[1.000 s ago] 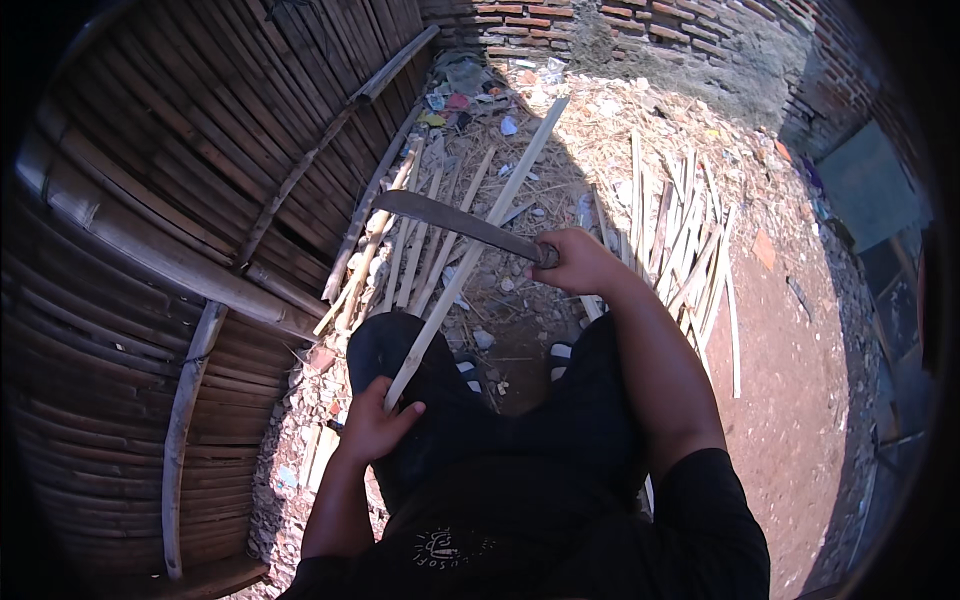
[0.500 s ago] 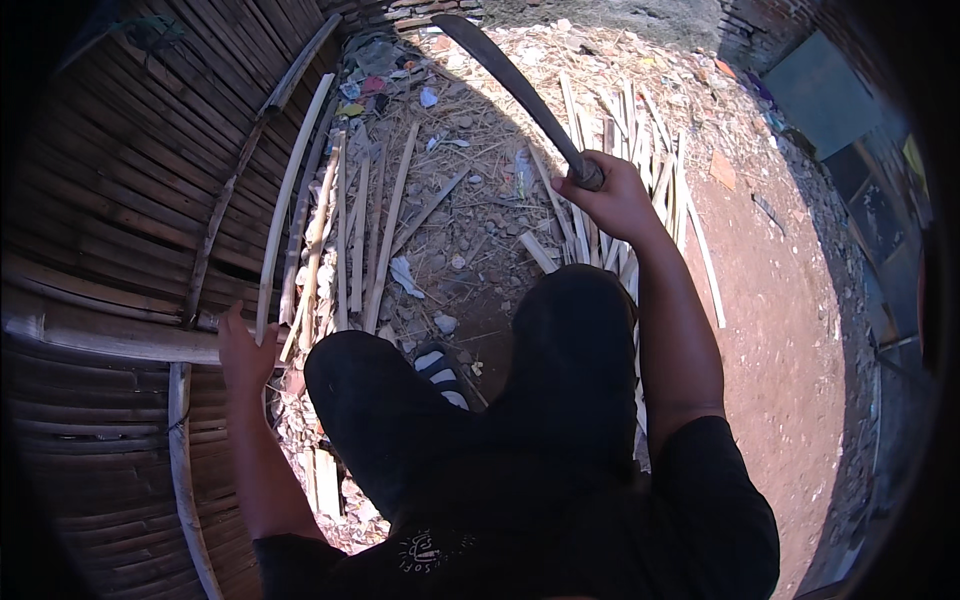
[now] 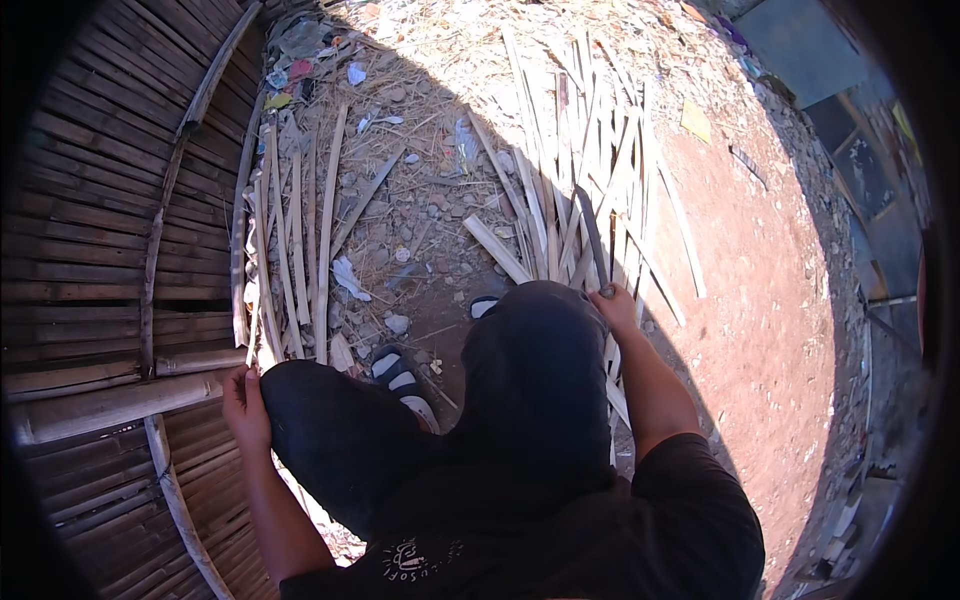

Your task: The person shaves strips of bamboo using a large knife, turning the bamboo pieces over by hand to work on different sides.

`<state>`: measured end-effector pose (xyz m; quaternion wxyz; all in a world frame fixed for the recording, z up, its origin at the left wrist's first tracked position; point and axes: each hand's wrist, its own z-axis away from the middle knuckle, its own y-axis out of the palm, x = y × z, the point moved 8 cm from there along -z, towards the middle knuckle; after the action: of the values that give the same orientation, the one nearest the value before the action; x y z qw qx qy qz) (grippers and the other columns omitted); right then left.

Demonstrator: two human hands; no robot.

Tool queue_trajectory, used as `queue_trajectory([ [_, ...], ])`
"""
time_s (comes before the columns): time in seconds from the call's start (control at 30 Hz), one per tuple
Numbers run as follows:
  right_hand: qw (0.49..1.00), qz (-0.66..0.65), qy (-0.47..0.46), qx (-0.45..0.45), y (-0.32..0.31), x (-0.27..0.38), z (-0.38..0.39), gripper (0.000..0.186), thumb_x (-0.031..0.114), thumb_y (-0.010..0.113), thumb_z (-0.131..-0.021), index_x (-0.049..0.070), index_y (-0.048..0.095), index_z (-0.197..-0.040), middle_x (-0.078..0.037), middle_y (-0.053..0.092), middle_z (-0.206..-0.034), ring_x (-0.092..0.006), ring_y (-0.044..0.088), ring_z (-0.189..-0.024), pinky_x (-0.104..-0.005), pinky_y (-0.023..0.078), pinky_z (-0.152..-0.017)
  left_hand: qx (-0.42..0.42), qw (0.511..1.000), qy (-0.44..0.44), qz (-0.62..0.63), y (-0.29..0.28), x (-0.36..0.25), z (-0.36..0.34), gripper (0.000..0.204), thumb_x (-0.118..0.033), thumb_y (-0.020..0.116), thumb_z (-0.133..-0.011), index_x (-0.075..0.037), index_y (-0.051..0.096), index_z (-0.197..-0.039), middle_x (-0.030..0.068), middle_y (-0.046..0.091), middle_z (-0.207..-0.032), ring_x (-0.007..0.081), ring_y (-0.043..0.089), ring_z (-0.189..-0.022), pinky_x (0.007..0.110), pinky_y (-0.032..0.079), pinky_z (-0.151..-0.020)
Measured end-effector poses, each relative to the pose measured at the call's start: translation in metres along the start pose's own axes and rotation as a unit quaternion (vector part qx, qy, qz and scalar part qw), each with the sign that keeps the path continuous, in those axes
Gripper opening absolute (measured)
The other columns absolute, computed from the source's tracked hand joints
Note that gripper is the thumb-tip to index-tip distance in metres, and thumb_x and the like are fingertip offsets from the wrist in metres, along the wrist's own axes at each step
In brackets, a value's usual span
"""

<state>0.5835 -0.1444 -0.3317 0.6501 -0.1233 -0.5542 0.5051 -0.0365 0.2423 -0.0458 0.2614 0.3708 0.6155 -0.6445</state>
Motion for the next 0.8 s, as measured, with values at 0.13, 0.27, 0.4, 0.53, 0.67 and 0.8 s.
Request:
queue_trajectory([
  [0.13, 1.0, 0.02, 0.023, 0.006, 0.027, 0.03, 0.008, 0.066, 0.049, 0.074, -0.083, -0.003, 0.067, -0.124, -0.026, 0.072, -0.112, -0.0403, 0.067, -0.111, -0.0459, 0.051, -0.098, -0.013, 1.0, -0.007, -0.002, 0.007, -0.016, 0.006, 0.023, -0.02, 0.06, -0.105, 0.0, 0.062, -0.116, 0.0071, 0.068, -0.103, 0.0122, 0.061, -0.095, 0.027, 0.048, -0.089],
  [0.27, 0.998, -0.005, 0.036, 0.05, 0.035, 0.055, 0.001, 0.058, 0.047, 0.073, -0.083, 0.003, 0.07, -0.12, -0.025, 0.073, -0.108, -0.04, 0.068, -0.108, -0.047, 0.051, -0.096, -0.025, 0.999, 0.009, 0.027, 0.01, -0.017, 0.003, 0.021, -0.019, 0.06, -0.105, 0.0, 0.062, -0.112, 0.0064, 0.068, -0.102, 0.0117, 0.06, -0.093, 0.027, 0.048, -0.087],
  [0.4, 0.998, 0.051, 0.033, 0.002, 0.047, 0.054, -0.021, 0.051, 0.044, 0.073, -0.083, 0.005, 0.071, -0.117, -0.025, 0.069, -0.114, -0.0402, 0.065, -0.112, -0.0465, 0.051, -0.098, -0.043, 0.999, 0.003, 0.015, 0.008, -0.027, 0.008, 0.018, -0.018, 0.059, -0.105, -0.001, 0.061, -0.107, 0.0042, 0.065, -0.097, 0.011, 0.057, -0.089, 0.026, 0.047, -0.086],
  [0.53, 0.997, 0.058, 0.048, -0.031, 0.059, 0.046, -0.03, 0.052, 0.043, 0.076, -0.082, 0.004, 0.071, -0.116, -0.026, 0.062, -0.123, -0.0415, 0.06, -0.118, -0.0456, 0.05, -0.1, -0.051, 0.998, 0.017, -0.014, -0.003, -0.023, 0.008, 0.017, -0.018, 0.06, -0.104, -0.001, 0.061, -0.104, 0.0028, 0.063, -0.094, 0.0108, 0.055, -0.088, 0.026, 0.046, -0.085],
  [0.67, 0.998, 0.054, 0.029, -0.029, 0.053, 0.05, -0.028, 0.052, 0.041, 0.076, -0.081, 0.003, 0.071, -0.117, -0.027, 0.065, -0.119, -0.0409, 0.062, -0.116, -0.046, 0.05, -0.1, -0.061, 0.998, 0.012, -0.006, -0.006, -0.018, 0.011, 0.018, -0.019, 0.061, -0.104, -0.002, 0.061, -0.102, 0.0029, 0.063, -0.095, 0.0108, 0.055, -0.089, 0.026, 0.046, -0.085],
  [0.8, 0.999, 0.029, 0.026, -0.021, 0.041, 0.055, -0.025, 0.045, 0.028, 0.072, -0.077, 0.002, 0.071, -0.113, -0.026, 0.07, -0.109, -0.0416, 0.066, -0.108, -0.047, 0.052, -0.096, -0.063, 0.998, 0.007, -0.013, -0.005, -0.029, 0.015, 0.018, -0.019, 0.061, -0.104, -0.002, 0.061, -0.101, 0.0029, 0.063, -0.095, 0.0103, 0.055, -0.089, 0.026, 0.045, -0.084],
])
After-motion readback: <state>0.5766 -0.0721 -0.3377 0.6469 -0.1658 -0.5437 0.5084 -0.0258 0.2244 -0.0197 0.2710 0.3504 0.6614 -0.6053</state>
